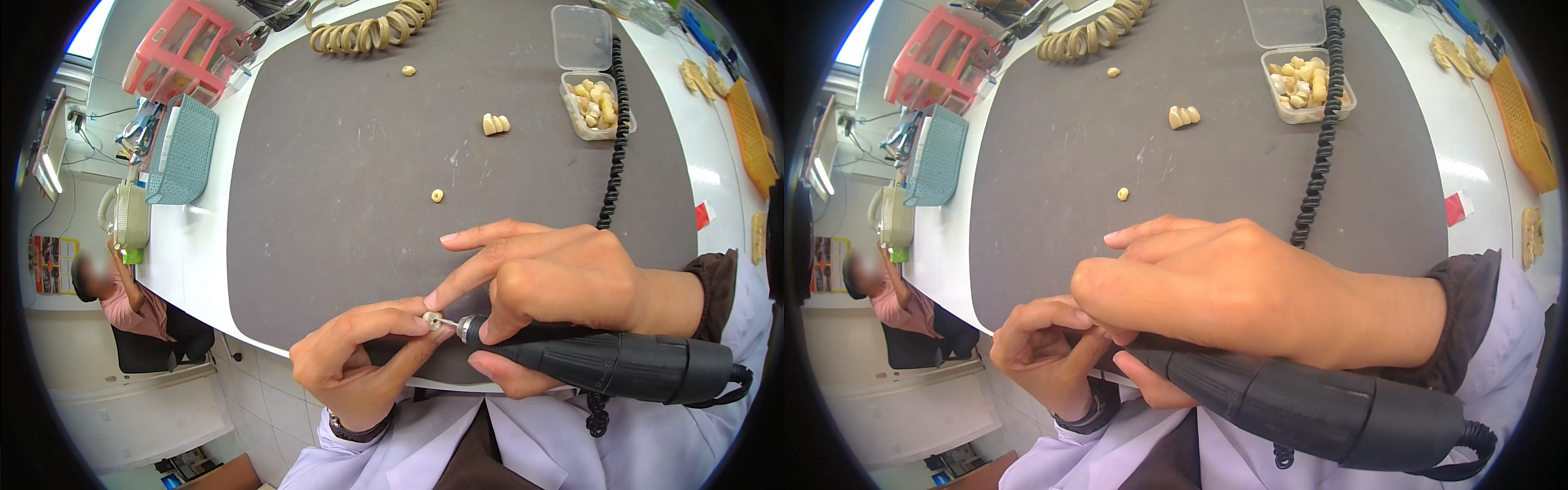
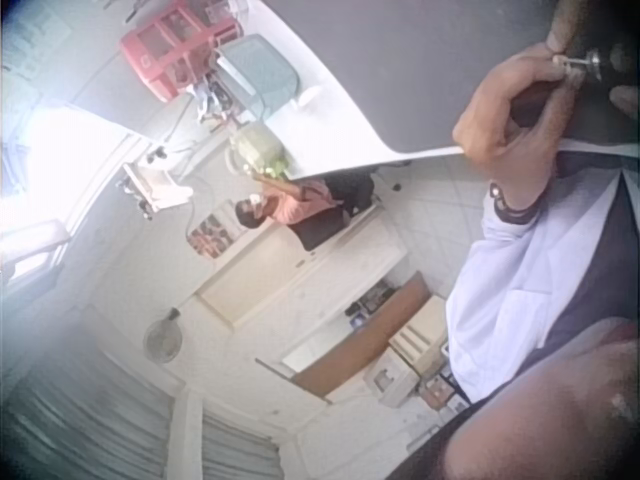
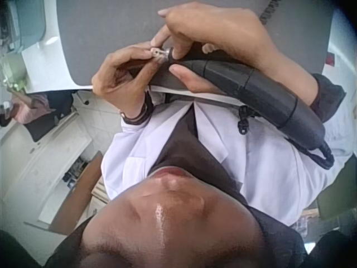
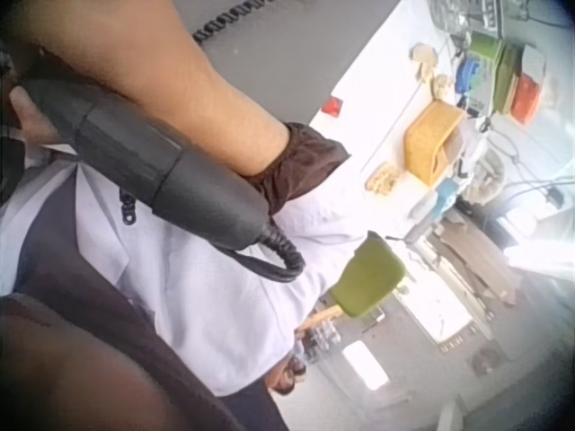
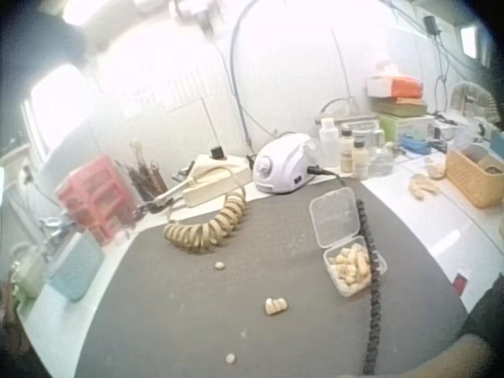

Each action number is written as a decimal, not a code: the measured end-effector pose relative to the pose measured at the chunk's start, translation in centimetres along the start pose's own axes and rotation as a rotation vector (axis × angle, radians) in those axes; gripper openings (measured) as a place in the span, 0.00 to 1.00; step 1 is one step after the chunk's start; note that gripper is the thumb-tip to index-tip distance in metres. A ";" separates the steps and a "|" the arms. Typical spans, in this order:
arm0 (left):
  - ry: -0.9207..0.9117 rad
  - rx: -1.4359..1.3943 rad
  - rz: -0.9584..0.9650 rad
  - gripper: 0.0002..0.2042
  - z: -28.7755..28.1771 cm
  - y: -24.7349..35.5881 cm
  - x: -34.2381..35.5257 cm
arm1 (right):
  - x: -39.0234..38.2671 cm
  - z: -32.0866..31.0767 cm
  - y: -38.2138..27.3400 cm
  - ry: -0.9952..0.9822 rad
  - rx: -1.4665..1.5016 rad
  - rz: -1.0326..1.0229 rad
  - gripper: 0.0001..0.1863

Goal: The person holds a small dental prosthetic item and uses a rotary hand tool to polish its surfaces, turning the item to reach different sides.

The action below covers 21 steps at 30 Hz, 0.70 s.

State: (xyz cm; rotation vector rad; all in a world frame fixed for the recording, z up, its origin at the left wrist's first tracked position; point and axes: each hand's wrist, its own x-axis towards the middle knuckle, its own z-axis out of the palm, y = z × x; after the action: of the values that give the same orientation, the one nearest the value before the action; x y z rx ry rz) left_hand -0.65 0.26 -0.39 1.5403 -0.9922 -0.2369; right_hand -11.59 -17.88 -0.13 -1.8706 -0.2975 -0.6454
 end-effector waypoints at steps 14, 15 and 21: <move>-0.006 0.001 0.036 0.10 0.1 -0.2 0.1 | 0.1 -0.3 -0.1 -0.017 -0.010 -0.003 0.10; -0.006 0.006 0.042 0.11 0.1 -0.3 0.1 | 0.1 -0.3 -0.1 -0.022 -0.005 -0.001 0.10; 0.021 -0.003 -0.014 0.13 0.2 -0.1 -0.2 | 0.1 -0.3 -0.3 -0.031 -0.011 0.022 0.12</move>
State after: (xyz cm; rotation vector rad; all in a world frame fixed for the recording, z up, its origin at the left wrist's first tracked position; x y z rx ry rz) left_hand -0.87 0.28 -0.63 1.5447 -0.9642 -0.2310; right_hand -11.73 -18.07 0.20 -1.8937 -0.2939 -0.6047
